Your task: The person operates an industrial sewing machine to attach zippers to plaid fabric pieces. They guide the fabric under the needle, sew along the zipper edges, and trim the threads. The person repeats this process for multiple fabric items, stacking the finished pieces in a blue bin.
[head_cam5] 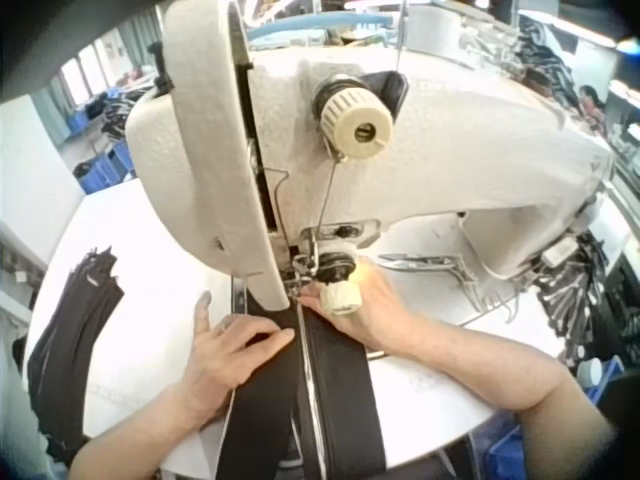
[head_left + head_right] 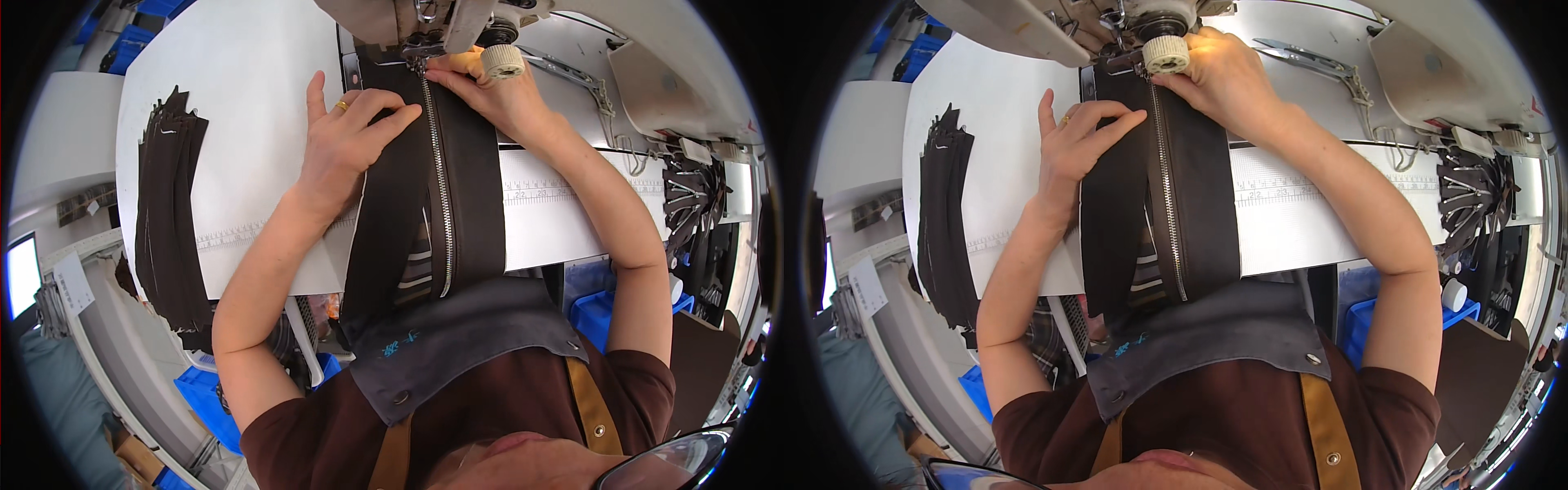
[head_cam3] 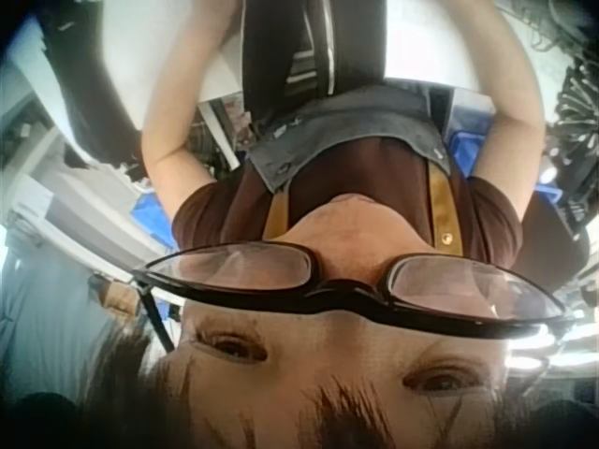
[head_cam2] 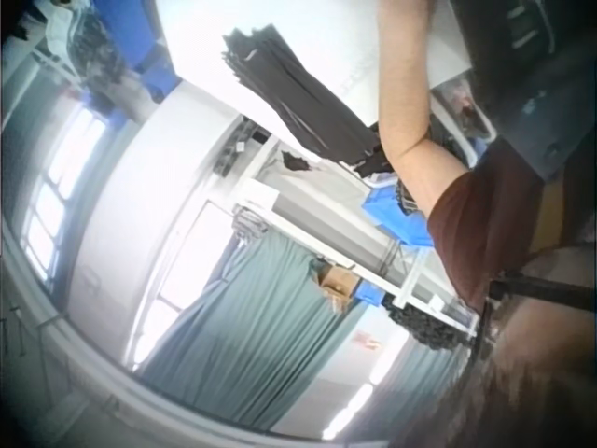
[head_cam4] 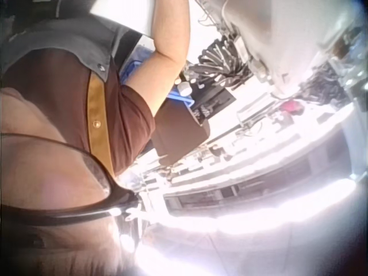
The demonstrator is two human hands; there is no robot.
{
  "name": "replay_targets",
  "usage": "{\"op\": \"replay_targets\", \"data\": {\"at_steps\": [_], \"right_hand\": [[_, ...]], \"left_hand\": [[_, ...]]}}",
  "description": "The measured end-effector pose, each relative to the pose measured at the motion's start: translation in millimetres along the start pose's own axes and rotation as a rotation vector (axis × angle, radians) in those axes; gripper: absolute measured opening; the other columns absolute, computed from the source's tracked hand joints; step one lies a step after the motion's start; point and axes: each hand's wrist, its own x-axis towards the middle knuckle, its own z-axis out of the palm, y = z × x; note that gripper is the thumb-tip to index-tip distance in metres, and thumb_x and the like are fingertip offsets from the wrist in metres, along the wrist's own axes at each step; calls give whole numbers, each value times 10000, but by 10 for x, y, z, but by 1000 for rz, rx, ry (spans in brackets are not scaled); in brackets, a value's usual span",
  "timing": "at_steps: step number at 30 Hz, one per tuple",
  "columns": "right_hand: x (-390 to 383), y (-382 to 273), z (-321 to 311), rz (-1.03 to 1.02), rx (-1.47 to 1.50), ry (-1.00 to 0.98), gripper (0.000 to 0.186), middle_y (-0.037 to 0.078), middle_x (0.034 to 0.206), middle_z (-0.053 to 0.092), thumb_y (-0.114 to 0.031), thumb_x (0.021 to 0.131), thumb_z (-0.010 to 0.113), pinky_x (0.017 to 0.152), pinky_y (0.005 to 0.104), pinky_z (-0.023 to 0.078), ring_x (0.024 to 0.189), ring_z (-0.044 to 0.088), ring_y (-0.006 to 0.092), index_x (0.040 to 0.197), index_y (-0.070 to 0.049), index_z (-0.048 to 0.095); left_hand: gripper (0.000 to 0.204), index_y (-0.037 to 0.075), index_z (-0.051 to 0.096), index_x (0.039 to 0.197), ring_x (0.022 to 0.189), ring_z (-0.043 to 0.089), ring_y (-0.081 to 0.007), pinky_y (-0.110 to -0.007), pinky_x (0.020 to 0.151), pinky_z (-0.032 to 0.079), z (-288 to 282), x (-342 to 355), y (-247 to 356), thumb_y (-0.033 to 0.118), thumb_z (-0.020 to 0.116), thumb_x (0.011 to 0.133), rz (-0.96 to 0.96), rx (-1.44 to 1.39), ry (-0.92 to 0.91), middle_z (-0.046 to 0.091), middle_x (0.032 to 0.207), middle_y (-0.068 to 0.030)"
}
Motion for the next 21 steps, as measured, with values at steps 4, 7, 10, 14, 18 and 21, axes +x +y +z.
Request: {"op": "replay_targets", "data": {"at_steps": [4, 7, 10, 14, 18, 21], "right_hand": [[-8, -59, -59, 132, -93, -160, 194, 34, 944, 703, -262, 872, 650, 731, 278, 527, 815, 670, 179, 990, -118, 707], [-13, -57, -44, 76, -83, -95, 183, 51, 875, 674, -254, 837, 675, 695, 315, 511, 782, 638, 214, 934, -100, 693], [5, -65, -25, 16, -47, -1, 183, 77, 764, 618, -233, 773, 722, 654, 379, 478, 748, 579, 270, 822, -64, 669], [-23, -33, -2, 41, 13, 8, 168, 80, 757, 619, -224, 781, 718, 650, 373, 480, 753, 585, 269, 815, -67, 669], [0, 17, 6, 47, 14, 15, 172, 81, 759, 622, -230, 781, 724, 629, 367, 482, 749, 592, 266, 818, -71, 672], [13, 11, 9, 40, -25, 1, 183, 78, 766, 626, -242, 774, 732, 615, 369, 482, 734, 590, 265, 819, -74, 674]], "left_hand": [[311, 158, 694, 990, 826, 577, -166, -573, 1039, 240, 6, -8, 0, 39, 602, 717, -4, 5, -22, 566, 926, 49], [319, 161, 691, 1002, 824, 570, -175, -578, 1034, 246, -12, 4, 16, 42, 601, 720, -6, -18, -22, 559, 919, 40], [324, 164, 687, 1022, 894, 581, -190, -581, 1037, 244, -39, -10, 8, 49, 595, 733, -21, -2, -92, 595, 1006, 36], [352, 178, 677, 1072, 1010, 573, -204, -583, 1044, 226, -68, -5, 34, 92, 613, 737, -43, 1, -117, 607, 1171, 26], [410, 205, 671, 1128, 1063, 559, -203, -583, 1062, 175, -67, 23, -47, 156, 652, 722, -64, -13, -167, 603, 1233, 27], [404, 207, 672, 1126, 1058, 559, -207, -576, 1066, 173, -65, 4, -60, 156, 652, 726, -54, 0, -179, 610, 1220, 31]]}}
